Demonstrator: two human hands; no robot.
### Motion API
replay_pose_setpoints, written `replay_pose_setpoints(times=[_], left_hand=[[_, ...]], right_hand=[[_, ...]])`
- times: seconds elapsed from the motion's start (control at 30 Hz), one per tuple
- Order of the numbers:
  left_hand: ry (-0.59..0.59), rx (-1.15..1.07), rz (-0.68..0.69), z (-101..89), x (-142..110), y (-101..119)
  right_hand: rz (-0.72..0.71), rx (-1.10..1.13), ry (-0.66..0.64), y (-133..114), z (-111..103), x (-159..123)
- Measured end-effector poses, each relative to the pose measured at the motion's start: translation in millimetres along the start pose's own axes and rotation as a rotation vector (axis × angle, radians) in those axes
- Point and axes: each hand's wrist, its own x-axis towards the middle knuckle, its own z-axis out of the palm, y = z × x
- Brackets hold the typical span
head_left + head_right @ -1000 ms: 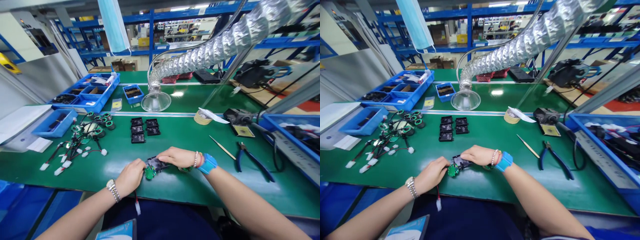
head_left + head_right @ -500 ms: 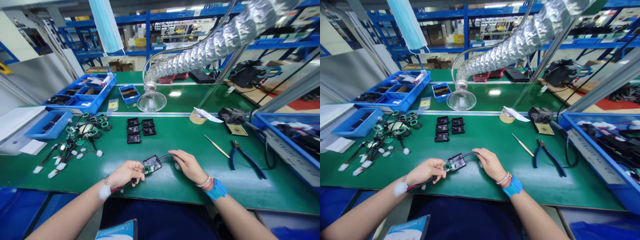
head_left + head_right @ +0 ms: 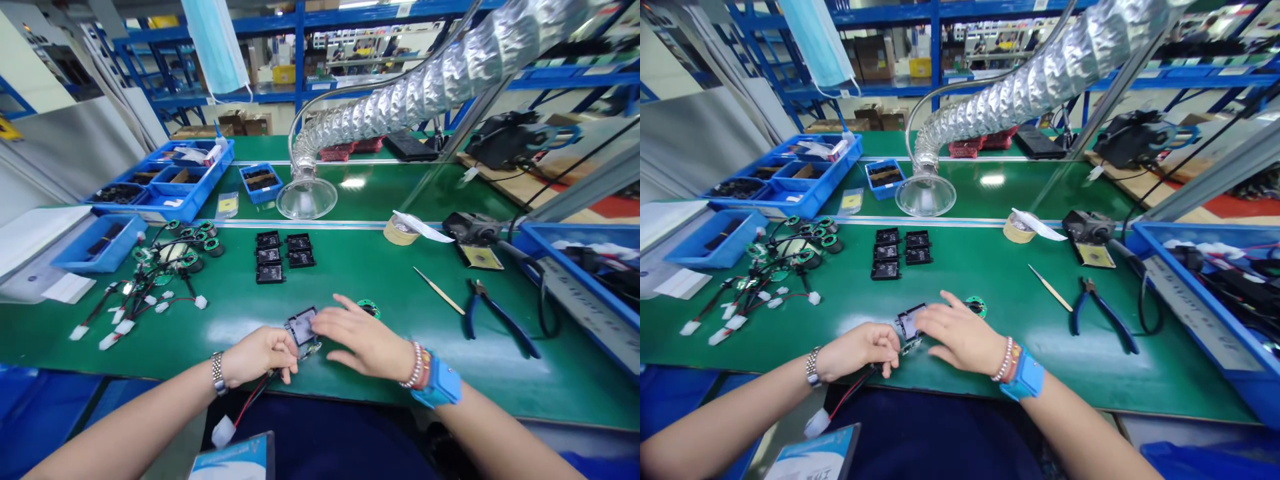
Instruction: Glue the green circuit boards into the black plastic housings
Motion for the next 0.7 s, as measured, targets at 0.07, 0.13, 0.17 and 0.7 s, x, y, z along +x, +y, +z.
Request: replay_pose_setpoints(times=[0.07, 0.13, 0.17, 0.7], left_hand=[[0.011, 0.097, 0.007, -2.9, -0.7, 4.6], [0.087, 0.251, 0.037, -4.6, -1.9, 8.7], [0.148, 0.334, 0.061, -5.1, -2.5, 10.1], [0.369, 0.644, 0.151, -10.8, 3.7, 0.0]], right_hand=[[-0.027, 0.088, -0.005, -3.6, 8.3, 10.2], [0.043, 0.119, 0.014, -2.7, 17.2, 20.3], [0.091, 0.121, 0.019, -1.6, 20.4, 25.0], [0.352, -0.201, -0.193, -14.9, 26.8, 26.6]])
